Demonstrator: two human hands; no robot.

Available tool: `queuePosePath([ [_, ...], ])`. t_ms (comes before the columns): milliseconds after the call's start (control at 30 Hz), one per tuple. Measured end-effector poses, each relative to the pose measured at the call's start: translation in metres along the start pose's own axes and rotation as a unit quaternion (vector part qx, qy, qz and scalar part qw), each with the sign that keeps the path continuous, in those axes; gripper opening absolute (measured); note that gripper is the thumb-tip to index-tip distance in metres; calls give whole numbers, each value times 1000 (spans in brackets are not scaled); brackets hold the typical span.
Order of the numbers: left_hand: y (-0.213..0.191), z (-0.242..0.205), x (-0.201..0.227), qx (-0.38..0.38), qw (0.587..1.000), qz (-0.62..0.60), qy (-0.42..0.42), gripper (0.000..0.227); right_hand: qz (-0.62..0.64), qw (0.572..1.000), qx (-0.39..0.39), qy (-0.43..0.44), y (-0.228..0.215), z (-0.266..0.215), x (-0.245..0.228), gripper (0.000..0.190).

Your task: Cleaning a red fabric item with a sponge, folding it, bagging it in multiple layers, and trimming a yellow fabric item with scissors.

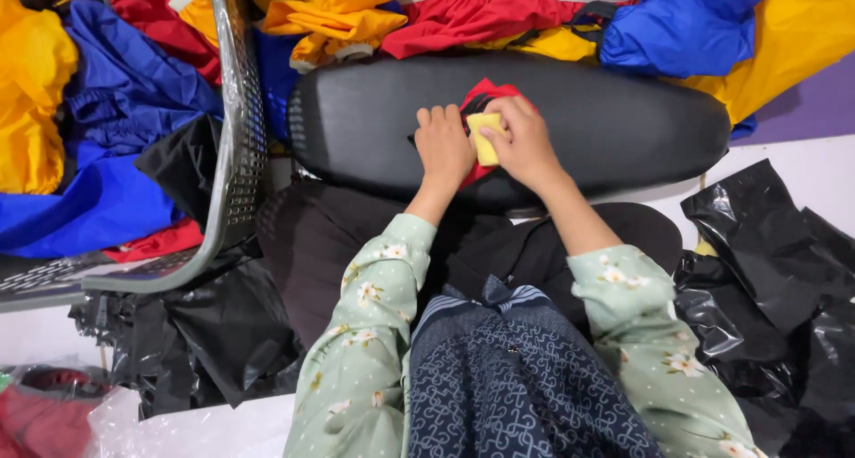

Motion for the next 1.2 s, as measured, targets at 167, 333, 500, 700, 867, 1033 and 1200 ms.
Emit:
queuePosePath([
  [167,-20,-5,11,-8,999,-20,37,58,-159,981,54,95,-35,-1,59,24],
  [333,-7,-1,-1,-54,991,-101,64,52,-4,996,-26,81,-6,-8,34,26],
  [500,-73,-8,18,-46,953,-275,122,60,-52,994,-15,95,-34,0,72,26],
  [700,-127,-63,64,225,900,-38,373,18,309,920,189,147,-91,-33,125,26],
  [867,-84,-82,70,200,880,47,428,16,84,995,43,13,-26,-5,27,30],
  [1033,-66,-87,76,222,891,81,387,8,109,993,43,-15,-20,0,7,30],
  [1200,-12,-98,75,214,887,106,395,26,112,989,-80,55,0,0,42,31],
])
Point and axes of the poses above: each hand's wrist, its own z-axis towards the middle knuckle, its own y-axis out of the palm, x = y × z, the point moved 10 cm from there along z, towards the middle knuckle, and after that the axes turned 13 degrees about -x, right-handed, at the moved point
